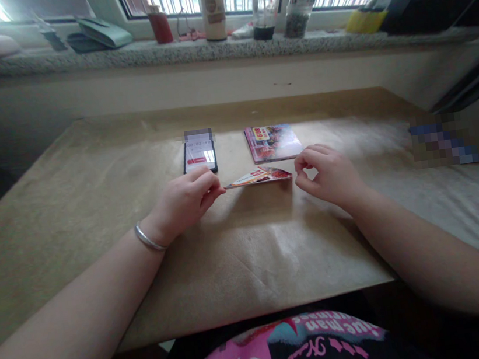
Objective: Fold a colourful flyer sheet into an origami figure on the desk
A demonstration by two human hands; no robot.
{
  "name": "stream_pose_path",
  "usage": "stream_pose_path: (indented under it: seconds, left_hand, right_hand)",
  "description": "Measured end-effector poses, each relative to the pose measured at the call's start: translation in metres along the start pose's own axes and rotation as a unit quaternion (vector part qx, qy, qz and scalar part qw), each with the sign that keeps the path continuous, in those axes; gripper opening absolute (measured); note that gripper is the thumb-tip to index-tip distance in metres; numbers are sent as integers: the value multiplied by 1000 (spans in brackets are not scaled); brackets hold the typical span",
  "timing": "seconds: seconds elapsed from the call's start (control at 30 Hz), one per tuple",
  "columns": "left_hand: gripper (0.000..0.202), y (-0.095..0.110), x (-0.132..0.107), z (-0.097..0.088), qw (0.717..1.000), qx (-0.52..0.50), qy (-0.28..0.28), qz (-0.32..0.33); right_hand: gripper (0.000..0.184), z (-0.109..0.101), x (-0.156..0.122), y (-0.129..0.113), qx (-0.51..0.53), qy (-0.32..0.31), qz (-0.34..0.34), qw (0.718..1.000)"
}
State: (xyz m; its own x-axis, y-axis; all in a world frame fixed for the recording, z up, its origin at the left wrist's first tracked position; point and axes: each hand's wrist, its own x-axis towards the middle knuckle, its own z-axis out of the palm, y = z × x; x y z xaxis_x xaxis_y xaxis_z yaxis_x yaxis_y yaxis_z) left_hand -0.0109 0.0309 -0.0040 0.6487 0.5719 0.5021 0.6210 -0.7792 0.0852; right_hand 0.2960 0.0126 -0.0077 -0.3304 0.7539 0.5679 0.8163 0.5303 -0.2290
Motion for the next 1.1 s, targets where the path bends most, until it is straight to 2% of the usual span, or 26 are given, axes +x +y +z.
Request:
stream_pose_path:
  seconds: [0.1, 0.2, 0.43, 0.6, 0.77, 1.1]
  left_hand:
    - [17, -3, -1, 1, 999, -32, -11, -4]
    - [16, -4, -1, 3, 999, -49, -16, -6]
    - [16, 1, 2, 7, 998, -53, 1, 25]
    - [17, 5, 4, 7, 998, -23, -21, 55]
    - [16, 8, 4, 6, 998, -7, -22, 54]
    - [15, 6, 1, 7, 999, -19, 20, 41]
  right_hand:
    - [6, 1, 0, -1, 70, -6, -4, 997]
    - [5, 3, 1, -8, 118, -46, -38, 991]
    - [10, 9, 2, -17, 120, -60, -83, 987]
    - [11, 8, 4, -21, 133, -56, -107, 984]
    - [9, 6, 3, -22, 146, -61, -81, 984]
    - [8, 0, 3, -8, 161, -61, -55, 984]
